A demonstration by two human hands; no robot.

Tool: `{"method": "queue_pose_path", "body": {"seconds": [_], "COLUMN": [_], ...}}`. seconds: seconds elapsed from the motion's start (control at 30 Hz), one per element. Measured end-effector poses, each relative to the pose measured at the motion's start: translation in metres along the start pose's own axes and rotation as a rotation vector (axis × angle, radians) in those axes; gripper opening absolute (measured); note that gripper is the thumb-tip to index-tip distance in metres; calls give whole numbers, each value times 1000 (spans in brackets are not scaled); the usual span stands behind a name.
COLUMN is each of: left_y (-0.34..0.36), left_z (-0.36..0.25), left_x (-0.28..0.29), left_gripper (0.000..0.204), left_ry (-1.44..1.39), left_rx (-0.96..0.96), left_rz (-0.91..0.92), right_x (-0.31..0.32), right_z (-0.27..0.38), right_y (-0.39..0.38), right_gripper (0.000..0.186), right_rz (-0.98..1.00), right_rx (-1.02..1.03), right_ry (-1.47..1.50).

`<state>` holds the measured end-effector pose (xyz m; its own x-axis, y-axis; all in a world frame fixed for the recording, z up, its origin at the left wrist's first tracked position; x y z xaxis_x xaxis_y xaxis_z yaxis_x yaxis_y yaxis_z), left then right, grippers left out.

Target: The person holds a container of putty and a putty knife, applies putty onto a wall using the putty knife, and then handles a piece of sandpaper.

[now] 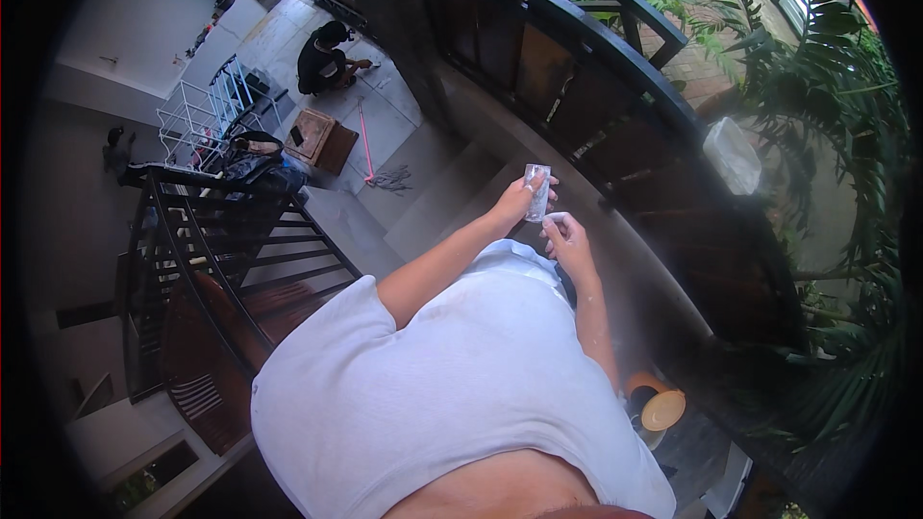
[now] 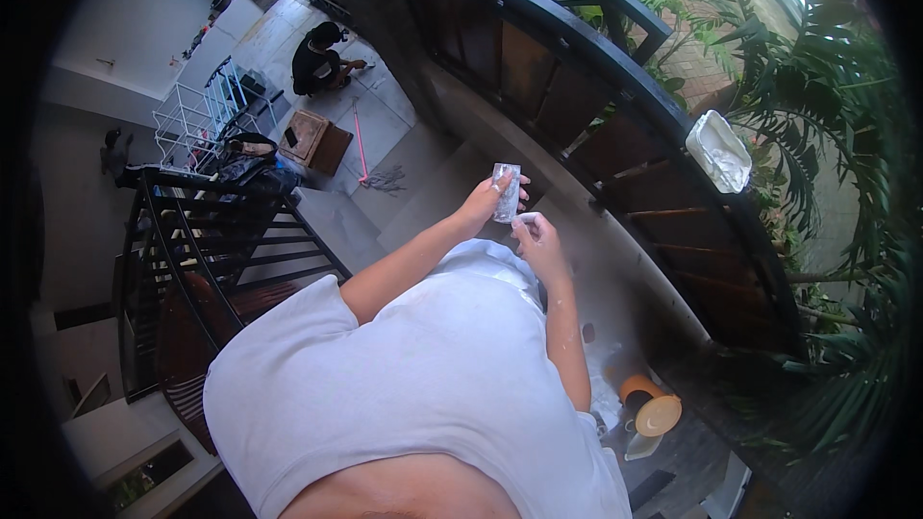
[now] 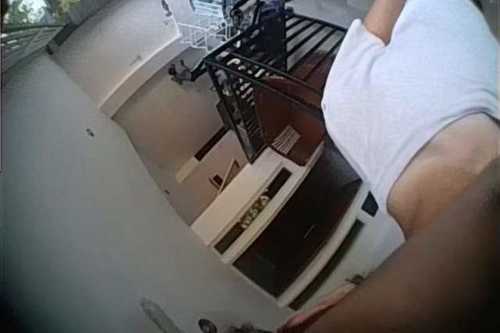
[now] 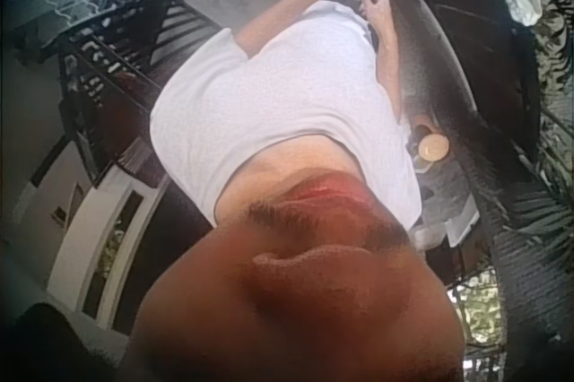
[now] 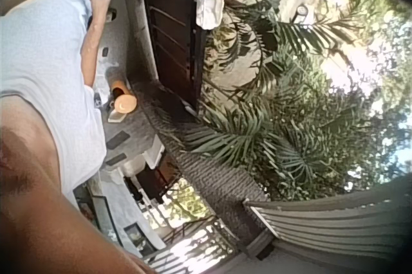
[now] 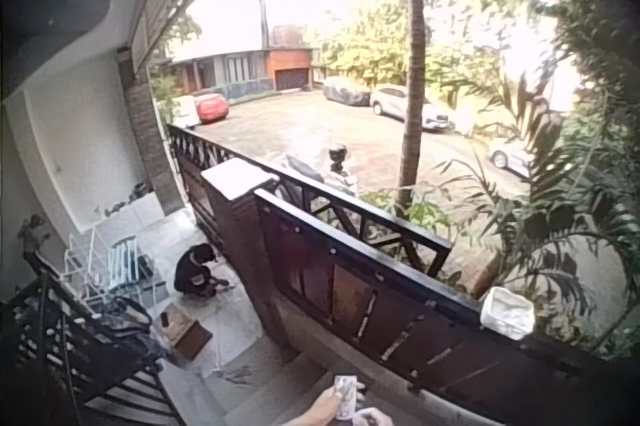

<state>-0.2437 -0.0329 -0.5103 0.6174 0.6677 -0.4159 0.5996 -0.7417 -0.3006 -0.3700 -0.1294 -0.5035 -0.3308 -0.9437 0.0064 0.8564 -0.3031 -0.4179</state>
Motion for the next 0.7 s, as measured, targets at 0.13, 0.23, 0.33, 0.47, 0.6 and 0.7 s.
{"method": "queue_pose_path", "body": {"seconds": [0.13, 0.23, 0.33, 0.47, 0.6, 0.7], "left_y": [-3, -6, -5, -4, 1, 5], "left_z": [5, 9, 13, 12, 12, 10], "left_x": [0, 3, 6, 2, -4, -13], "left_gripper": [48, 49, 49, 49, 50, 52], "left_ry": [-2, -2, -5, 11, 18, 13], "left_rx": [13, 11, 22, 23, 15, 6], "left_rz": [-7, -4, -20, -29, -24, -14], "right_x": [-2, -5, -5, 0, 8, 18], "right_z": [-6, -9, -11, -12, -13, -11], "right_y": [0, 0, 1, 5, 8, 11], "right_gripper": [26, 26, 24, 25, 26, 26], "right_rz": [25, 34, 39, 50, 63, 69], "right_rx": [3, -20, -27, -4, -7, -5], "right_ry": [19, 20, 49, 32, 12, 30]}}
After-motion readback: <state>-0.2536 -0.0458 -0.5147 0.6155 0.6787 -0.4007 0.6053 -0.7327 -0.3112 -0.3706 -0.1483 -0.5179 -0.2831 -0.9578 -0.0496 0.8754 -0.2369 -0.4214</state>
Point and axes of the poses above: each hand's wrist, its own y-axis towards the middle knuckle, its own x-axis out of the back of the hand, z = x × y, the point moved 3 cm from there along y, towards the middle knuckle, and after that the axes turned 5 degrees about -x, right-handed, at the moved point
